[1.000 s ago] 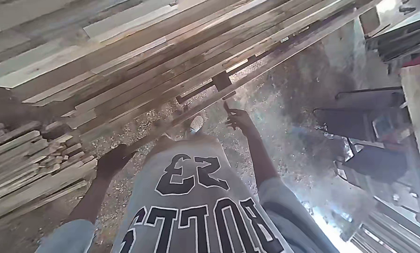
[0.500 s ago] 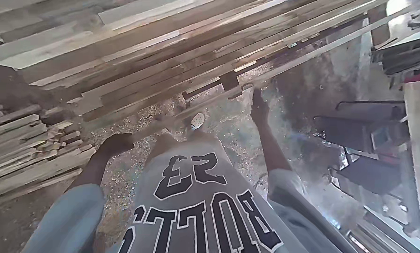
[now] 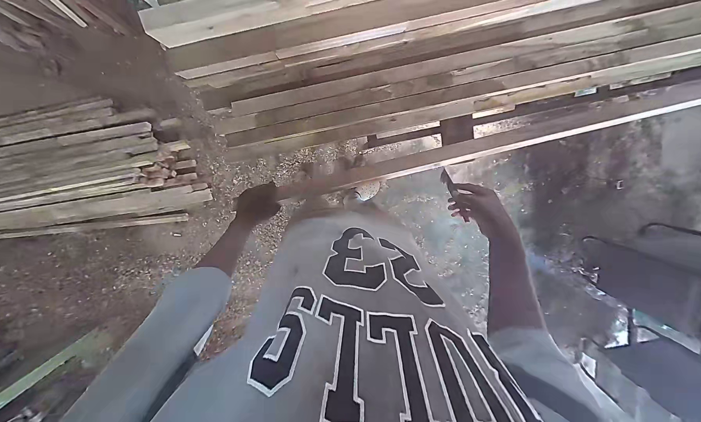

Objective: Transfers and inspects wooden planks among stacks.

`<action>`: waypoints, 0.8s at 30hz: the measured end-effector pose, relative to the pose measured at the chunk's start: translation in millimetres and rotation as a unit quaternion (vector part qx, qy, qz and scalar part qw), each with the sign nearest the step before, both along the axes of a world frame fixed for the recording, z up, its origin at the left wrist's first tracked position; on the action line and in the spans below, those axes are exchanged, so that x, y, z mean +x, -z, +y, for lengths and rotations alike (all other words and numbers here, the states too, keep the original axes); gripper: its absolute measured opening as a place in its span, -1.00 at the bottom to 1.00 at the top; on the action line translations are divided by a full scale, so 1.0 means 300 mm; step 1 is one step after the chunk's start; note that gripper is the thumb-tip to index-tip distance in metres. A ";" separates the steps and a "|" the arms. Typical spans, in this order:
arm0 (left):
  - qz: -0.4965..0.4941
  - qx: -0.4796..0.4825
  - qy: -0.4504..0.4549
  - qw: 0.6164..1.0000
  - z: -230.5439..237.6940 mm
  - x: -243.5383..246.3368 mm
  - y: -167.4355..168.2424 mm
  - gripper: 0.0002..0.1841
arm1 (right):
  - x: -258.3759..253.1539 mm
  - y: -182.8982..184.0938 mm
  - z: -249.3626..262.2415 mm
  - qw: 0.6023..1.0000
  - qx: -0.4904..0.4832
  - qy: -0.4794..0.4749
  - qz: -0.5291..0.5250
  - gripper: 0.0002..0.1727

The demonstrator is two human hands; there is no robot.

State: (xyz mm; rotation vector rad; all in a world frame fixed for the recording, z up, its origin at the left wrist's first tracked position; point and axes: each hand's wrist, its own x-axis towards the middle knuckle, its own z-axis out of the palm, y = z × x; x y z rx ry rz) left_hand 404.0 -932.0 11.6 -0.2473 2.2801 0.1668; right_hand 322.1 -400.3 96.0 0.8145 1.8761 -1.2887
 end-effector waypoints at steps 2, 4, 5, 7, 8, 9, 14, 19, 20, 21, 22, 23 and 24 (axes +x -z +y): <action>0.018 -0.006 -0.002 1.000 -0.003 -0.004 0.018 -0.57 | 0.070 0.039 0.009 0.997 -0.037 0.059 0.039 -0.59; 0.034 -0.021 -0.002 0.999 0.008 -0.008 0.024 -0.59 | 0.126 0.078 -0.009 0.989 -0.068 0.102 0.076 -0.56; 0.046 -0.030 0.000 0.998 0.013 -0.011 0.025 -0.63 | 0.150 0.098 -0.023 0.984 -0.090 0.121 0.092 -0.56; 0.075 -0.041 0.013 0.996 0.012 -0.004 0.038 -0.69 | 0.202 0.132 -0.059 0.975 -0.121 0.147 0.117 -0.58; 0.082 -0.042 0.021 0.995 0.009 -0.011 0.050 -0.70 | 0.218 0.147 -0.077 0.970 -0.127 0.159 0.131 -0.57; 0.084 -0.039 0.029 0.995 0.010 -0.014 0.059 -0.70 | 0.232 0.157 -0.089 0.967 -0.131 0.166 0.142 -0.56; 0.053 0.012 0.036 0.998 -0.037 -0.021 0.032 -0.40 | 0.264 0.190 -0.161 0.957 -0.135 0.197 0.164 -0.49; 0.050 0.057 0.049 0.996 -0.035 -0.012 0.036 -0.10 | 0.276 0.206 -0.123 0.935 -0.147 0.267 0.182 -0.47; 0.044 0.065 0.050 0.996 -0.047 -0.002 0.037 -0.08 | 0.275 0.208 -0.112 0.931 -0.151 0.279 0.183 -0.47; 0.038 0.078 0.050 0.995 -0.052 0.006 0.037 -0.08 | 0.274 0.211 -0.093 0.927 -0.152 0.289 0.187 -0.48; 0.026 0.091 0.046 0.995 -0.051 0.012 0.034 -0.10 | 0.272 0.215 -0.067 0.923 -0.152 0.295 0.192 -0.47; 0.011 0.102 0.036 0.994 -0.051 0.016 0.030 -0.13 | 0.269 0.224 -0.039 0.920 -0.152 0.304 0.196 -0.47; -0.005 0.116 0.019 0.993 -0.052 0.015 0.026 -0.17 | 0.265 0.234 -0.010 0.915 -0.154 0.315 0.199 -0.47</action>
